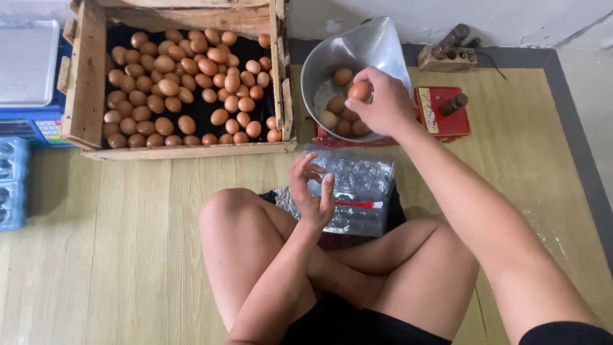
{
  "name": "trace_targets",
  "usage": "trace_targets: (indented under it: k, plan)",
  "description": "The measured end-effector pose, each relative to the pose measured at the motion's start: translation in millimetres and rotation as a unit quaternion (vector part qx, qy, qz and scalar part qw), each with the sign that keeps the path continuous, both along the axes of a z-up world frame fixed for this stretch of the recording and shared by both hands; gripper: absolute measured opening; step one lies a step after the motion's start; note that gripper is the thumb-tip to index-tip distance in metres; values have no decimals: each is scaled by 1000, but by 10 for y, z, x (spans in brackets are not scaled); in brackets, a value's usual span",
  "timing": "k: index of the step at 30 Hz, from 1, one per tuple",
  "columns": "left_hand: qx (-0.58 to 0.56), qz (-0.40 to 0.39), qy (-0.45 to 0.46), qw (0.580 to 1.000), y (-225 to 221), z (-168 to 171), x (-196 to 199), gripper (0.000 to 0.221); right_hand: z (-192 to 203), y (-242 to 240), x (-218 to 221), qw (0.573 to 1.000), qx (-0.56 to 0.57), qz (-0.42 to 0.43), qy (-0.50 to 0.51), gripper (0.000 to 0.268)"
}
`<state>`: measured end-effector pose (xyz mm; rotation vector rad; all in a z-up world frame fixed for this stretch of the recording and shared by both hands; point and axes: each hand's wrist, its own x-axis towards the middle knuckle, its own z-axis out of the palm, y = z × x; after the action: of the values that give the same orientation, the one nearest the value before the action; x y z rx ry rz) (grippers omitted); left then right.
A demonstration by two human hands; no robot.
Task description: Sorting eggs from a wooden crate, weighing them on a scale, and packing them into plastic cartons.
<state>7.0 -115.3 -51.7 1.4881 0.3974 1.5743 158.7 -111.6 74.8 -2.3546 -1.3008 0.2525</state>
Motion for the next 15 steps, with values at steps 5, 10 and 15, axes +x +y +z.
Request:
trace_targets:
  k: [5, 10, 15]
  plan:
    - [0, 3, 26, 1000, 46, -58, 89, 31, -398, 481, 312, 997, -69, -42, -12, 30]
    - [4, 7, 57, 998, 102, -36, 65, 26, -469, 751, 190, 987, -117, -39, -108, 20]
    - [-19, 8, 74, 997, 118, -1, 40, 25, -474, 852, 125, 971, -202, 4, -132, 31]
